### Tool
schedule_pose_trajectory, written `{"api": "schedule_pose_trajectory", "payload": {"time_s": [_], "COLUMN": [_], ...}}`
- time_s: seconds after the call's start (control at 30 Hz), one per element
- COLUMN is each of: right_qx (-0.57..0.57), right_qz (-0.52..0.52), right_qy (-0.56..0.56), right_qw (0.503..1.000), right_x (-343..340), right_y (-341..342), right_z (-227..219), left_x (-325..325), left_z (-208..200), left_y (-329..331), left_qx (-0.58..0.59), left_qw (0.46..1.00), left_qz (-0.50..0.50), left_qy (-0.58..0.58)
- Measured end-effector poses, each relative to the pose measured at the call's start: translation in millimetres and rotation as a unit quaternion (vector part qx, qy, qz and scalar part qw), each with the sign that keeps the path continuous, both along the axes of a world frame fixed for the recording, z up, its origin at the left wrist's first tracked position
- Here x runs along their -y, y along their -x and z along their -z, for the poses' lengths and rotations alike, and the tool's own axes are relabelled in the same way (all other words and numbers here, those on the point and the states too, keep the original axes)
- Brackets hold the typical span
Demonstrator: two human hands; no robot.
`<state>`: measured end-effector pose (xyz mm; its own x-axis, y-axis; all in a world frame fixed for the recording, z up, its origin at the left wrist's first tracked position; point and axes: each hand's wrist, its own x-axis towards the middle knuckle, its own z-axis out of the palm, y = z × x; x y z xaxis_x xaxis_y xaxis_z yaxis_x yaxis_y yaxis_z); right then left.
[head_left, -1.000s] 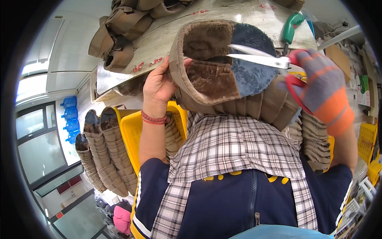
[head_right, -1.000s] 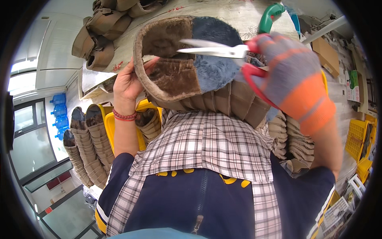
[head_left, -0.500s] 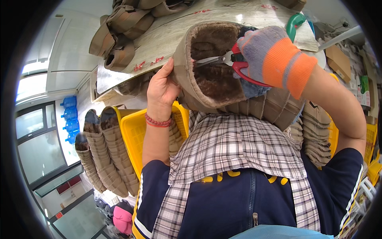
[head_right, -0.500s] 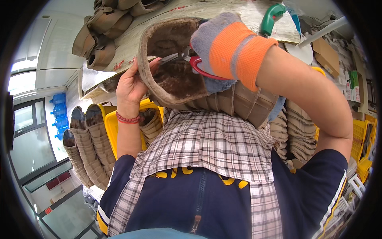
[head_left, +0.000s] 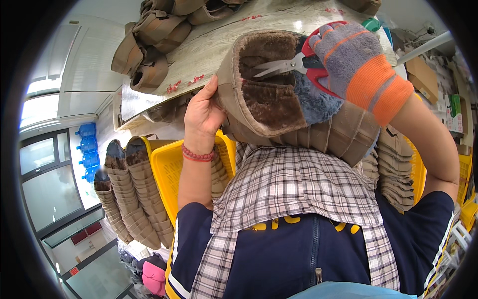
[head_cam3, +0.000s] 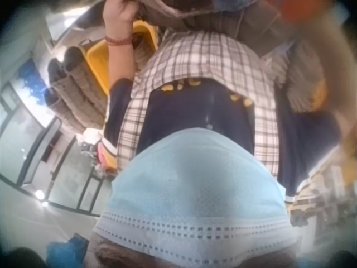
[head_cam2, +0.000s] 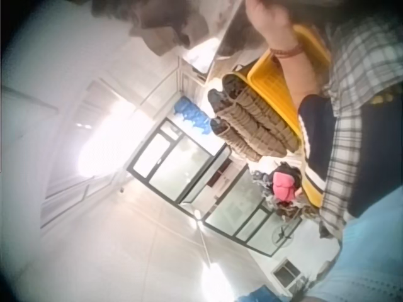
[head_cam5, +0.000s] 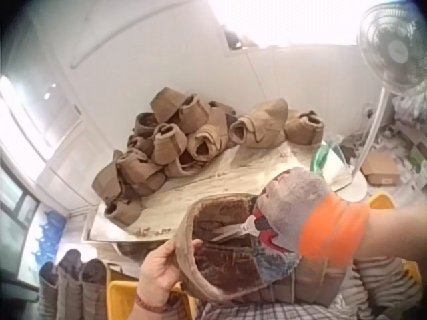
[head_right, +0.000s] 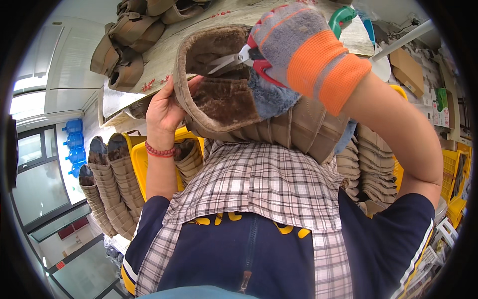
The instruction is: The person uses a handheld electric cutter to trim the edges of beige shoe uppers, then uses scissors to trim the interior lining. The person handles the shoe parts one at a time, placing them into a yellow bin after trimming.
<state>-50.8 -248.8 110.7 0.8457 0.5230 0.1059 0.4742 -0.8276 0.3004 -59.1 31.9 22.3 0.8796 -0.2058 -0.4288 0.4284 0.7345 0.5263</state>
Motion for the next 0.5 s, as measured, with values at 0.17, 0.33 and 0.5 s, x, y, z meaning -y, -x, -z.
{"api": "schedule_pose_trajectory", "payload": {"time_s": [0.17,0.33,0.5], "right_qx": [0.098,0.107,0.129], "right_qz": [-0.059,-0.032,-0.057], "right_qy": [0.009,0.077,0.139], "right_qw": [0.993,0.991,0.98], "right_x": [10,-3,2], "right_y": [-10,-8,-17], "right_z": [21,18,30], "left_x": [4,5,8], "left_z": [-3,-4,-5], "left_y": [-2,-2,-2], "left_qx": [-0.013,-0.022,-0.021], "left_qw": [1.0,1.0,1.0], "left_qz": [0.004,-0.003,-0.011], "left_qy": [0.012,0.011,-0.003]}}
